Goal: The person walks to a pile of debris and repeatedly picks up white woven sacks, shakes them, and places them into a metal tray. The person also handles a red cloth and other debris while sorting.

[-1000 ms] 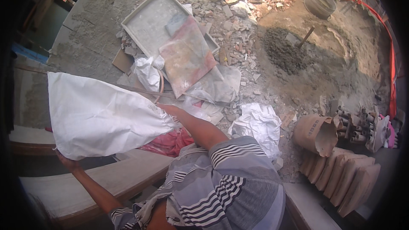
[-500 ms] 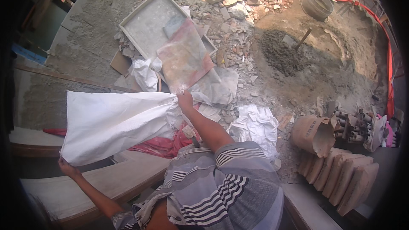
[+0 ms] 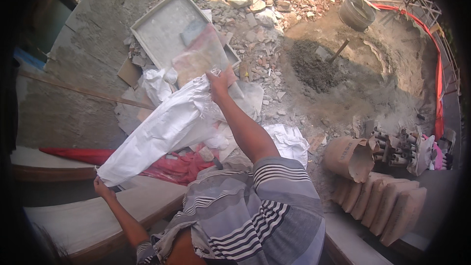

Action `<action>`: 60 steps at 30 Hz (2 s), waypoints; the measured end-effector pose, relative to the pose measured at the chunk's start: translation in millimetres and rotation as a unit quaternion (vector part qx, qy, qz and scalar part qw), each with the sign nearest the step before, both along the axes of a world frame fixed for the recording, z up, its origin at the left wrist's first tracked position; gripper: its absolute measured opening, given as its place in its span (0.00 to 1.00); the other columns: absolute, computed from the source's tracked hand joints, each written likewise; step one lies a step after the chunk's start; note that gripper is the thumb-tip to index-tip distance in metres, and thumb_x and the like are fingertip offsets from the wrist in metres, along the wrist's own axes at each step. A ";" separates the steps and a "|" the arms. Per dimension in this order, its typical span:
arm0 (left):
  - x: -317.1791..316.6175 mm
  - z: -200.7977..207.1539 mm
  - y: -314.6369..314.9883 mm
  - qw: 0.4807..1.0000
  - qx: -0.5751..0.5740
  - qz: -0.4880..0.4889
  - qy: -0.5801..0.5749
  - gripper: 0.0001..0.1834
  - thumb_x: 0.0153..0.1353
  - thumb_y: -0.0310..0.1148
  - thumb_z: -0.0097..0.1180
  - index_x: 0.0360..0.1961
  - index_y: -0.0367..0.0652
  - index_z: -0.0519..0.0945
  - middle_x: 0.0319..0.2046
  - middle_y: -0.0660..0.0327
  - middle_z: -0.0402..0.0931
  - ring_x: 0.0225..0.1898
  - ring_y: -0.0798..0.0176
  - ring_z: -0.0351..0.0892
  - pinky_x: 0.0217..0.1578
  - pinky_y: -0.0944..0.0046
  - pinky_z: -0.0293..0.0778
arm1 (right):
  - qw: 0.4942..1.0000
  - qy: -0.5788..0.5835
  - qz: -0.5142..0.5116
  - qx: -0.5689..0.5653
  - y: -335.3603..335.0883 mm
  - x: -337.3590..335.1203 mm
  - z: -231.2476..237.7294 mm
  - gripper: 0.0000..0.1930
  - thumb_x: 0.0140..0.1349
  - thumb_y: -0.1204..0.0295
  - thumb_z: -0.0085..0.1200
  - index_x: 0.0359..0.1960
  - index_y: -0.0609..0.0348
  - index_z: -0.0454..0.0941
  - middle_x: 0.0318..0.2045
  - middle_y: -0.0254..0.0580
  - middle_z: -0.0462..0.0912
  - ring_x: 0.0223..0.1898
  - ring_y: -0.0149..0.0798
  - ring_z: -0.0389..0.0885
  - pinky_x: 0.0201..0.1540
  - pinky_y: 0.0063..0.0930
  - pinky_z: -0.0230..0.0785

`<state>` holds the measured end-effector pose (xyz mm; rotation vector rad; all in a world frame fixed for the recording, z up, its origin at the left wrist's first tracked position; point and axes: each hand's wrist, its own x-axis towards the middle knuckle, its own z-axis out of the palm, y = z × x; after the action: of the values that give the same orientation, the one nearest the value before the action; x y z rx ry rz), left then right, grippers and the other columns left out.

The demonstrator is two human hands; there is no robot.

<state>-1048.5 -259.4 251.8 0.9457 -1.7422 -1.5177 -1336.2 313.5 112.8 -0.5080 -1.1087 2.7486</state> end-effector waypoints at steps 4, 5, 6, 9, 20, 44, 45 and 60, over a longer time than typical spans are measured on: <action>-20.4 2.0 26.6 0.991 0.091 -0.057 0.085 0.11 0.72 0.30 0.47 0.50 0.36 0.73 0.50 0.50 0.77 0.51 0.54 0.79 0.50 0.53 0.79 | 0.994 0.038 -0.013 -0.101 5.6 24.1 10.8 0.28 0.63 0.65 0.62 0.62 0.55 0.66 0.46 0.44 0.80 0.48 0.45 0.80 0.53 0.43 0.75; -26.1 4.6 30.6 0.986 0.106 -0.078 0.100 0.12 0.72 0.30 0.45 0.52 0.36 0.72 0.51 0.50 0.76 0.53 0.52 0.78 0.51 0.51 0.78 | 0.976 0.003 0.091 -0.199 2.3 36.4 5.8 0.30 0.61 0.65 0.64 0.61 0.60 0.65 0.52 0.46 0.76 0.56 0.47 0.76 0.54 0.48 0.76; -32.6 5.0 34.5 0.987 0.112 -0.074 0.091 0.12 0.72 0.30 0.45 0.52 0.37 0.72 0.51 0.50 0.77 0.53 0.52 0.78 0.52 0.50 0.78 | 0.958 -0.048 0.139 -0.245 -7.0 47.4 -0.1 0.27 0.62 0.65 0.63 0.60 0.58 0.68 0.49 0.47 0.79 0.51 0.46 0.79 0.53 0.46 0.76; -43.0 14.4 33.8 0.988 0.106 -0.069 0.093 0.13 0.72 0.30 0.44 0.53 0.37 0.73 0.51 0.50 0.77 0.53 0.51 0.78 0.52 0.49 0.78 | 0.934 -0.049 0.214 -0.282 -18.9 60.7 -8.3 0.20 0.63 0.64 0.61 0.54 0.58 0.73 0.47 0.47 0.81 0.47 0.45 0.82 0.54 0.43 0.75; -51.5 34.9 -4.9 0.992 0.096 -0.060 0.062 0.16 0.70 0.30 0.49 0.53 0.31 0.74 0.49 0.49 0.78 0.51 0.51 0.80 0.50 0.52 0.79 | 0.943 -0.056 0.299 0.136 -38.9 103.7 -2.6 0.24 0.61 0.62 0.64 0.52 0.68 0.77 0.44 0.42 0.83 0.39 0.34 0.82 0.44 0.29 0.74; -52.3 -75.1 -73.3 0.977 0.198 -0.075 0.019 0.14 0.63 0.27 0.49 0.48 0.30 0.75 0.42 0.49 0.81 0.40 0.53 0.84 0.40 0.57 0.83 | 0.904 0.018 0.371 0.211 6.2 41.6 66.7 0.35 0.66 0.53 0.56 0.63 0.70 0.65 0.62 0.49 0.70 0.61 0.37 0.70 0.60 0.32 0.64; -56.6 -77.1 -77.7 0.962 0.264 -0.036 0.055 0.14 0.63 0.27 0.49 0.48 0.30 0.75 0.42 0.49 0.81 0.40 0.53 0.84 0.41 0.57 0.83 | 0.872 -0.007 0.388 0.298 3.2 48.1 67.2 0.34 0.66 0.53 0.56 0.64 0.70 0.66 0.61 0.49 0.71 0.60 0.37 0.71 0.60 0.32 0.65; -72.0 -74.4 -27.6 0.935 0.321 0.074 0.134 0.10 0.64 0.25 0.50 0.44 0.31 0.76 0.40 0.50 0.80 0.41 0.51 0.83 0.42 0.53 0.82 | 0.913 0.031 0.226 0.339 10.8 42.9 68.8 0.23 0.70 0.61 0.52 0.58 0.68 0.72 0.46 0.41 0.82 0.45 0.30 0.77 0.47 0.27 0.69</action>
<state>-1120.4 -287.0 177.4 1.0801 -0.9627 -2.0466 -1293.3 324.3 181.5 -0.0655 -2.2488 2.4065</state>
